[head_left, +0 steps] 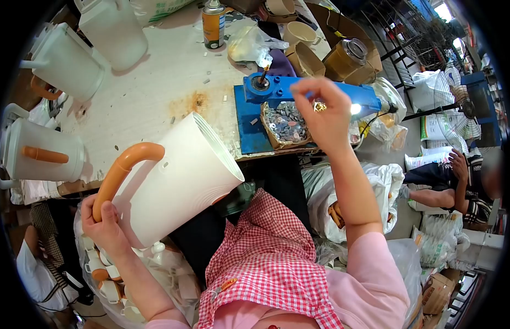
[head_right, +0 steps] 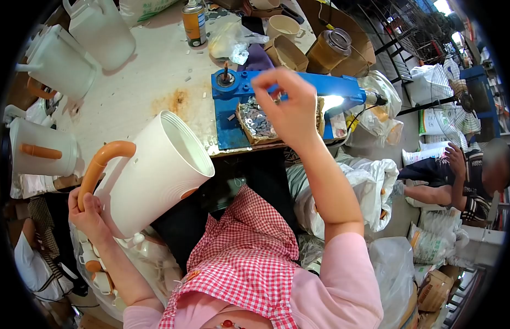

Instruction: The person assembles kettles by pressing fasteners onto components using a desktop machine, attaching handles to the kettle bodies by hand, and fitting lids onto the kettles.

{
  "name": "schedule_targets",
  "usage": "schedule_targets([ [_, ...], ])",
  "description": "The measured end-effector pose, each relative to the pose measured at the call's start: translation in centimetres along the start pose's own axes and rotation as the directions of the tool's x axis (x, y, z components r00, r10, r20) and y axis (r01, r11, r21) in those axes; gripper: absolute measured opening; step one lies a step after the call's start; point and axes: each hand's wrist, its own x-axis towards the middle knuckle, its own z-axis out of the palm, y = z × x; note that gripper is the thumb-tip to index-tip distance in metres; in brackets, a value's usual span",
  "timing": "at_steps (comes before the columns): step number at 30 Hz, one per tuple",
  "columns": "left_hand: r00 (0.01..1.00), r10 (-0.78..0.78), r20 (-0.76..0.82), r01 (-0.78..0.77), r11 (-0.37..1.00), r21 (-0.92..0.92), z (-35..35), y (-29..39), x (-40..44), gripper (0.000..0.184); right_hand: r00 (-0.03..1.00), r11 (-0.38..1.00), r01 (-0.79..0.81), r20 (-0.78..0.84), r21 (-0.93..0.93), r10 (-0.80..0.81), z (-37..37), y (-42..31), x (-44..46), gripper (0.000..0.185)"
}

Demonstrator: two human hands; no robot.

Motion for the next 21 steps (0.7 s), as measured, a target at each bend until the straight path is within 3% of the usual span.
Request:
schedule_targets([
  [2, 1.000, 0.002, -0.004, -0.001, 1.000, 0.017, 0.2, 0.1, -0.1, 0.044, 0.963, 0.974, 0.228, -0.149, 0.004, -0.225, 0.9, -0.7, 2.7, 0.013],
  [3, 1.000, -0.003, -0.011, 0.003, 0.999, 0.034, 0.1, 0.1, -0.1, 0.045, 0.961, 0.973, 0.231, -0.155, 0.003, -0.227, 1.3, -0.7, 3.3, 0.013],
  [6, 1.000, 0.018, 0.016, -0.019, 0.999, 0.047, -0.4, -0.3, -0.1, 0.046, 0.863, 0.869, 0.464, -0.136, -0.173, -0.487, 2.4, 0.0, 5.1, 0.017],
  [10, 1.000, 0.021, -0.008, -0.021, 1.000, 0.017, -0.2, -0.4, -0.1, 0.046, 0.762, 0.710, 0.610, 0.013, -0.352, -0.648, 2.3, 0.7, 5.3, 0.022],
  [17, 0.999, 0.033, 0.004, -0.033, 0.999, 0.019, -0.5, -0.4, 0.3, 0.043, 0.765, 0.701, 0.595, 0.010, -0.392, -0.644, 2.1, 0.3, 4.2, 0.020],
  [19, 0.998, 0.066, 0.013, -0.066, 0.998, 0.022, -0.4, 0.0, 1.0, 0.042, 0.832, 0.840, 0.508, -0.144, -0.188, -0.535, 2.0, -0.6, 2.3, 0.014],
  [20, 0.997, 0.079, 0.010, -0.079, 0.997, 0.006, -0.3, 0.8, 1.5, 0.043, 0.959, 0.959, 0.284, -0.005, -0.006, -0.284, 2.2, -1.8, 0.7, 0.014],
  [21, 0.996, 0.087, 0.012, -0.087, 0.996, -0.007, -0.3, 1.7, 1.8, 0.044, 0.983, 0.991, 0.001, 0.184, 0.134, -0.025, 2.7, -3.1, -0.9, 0.020],
])
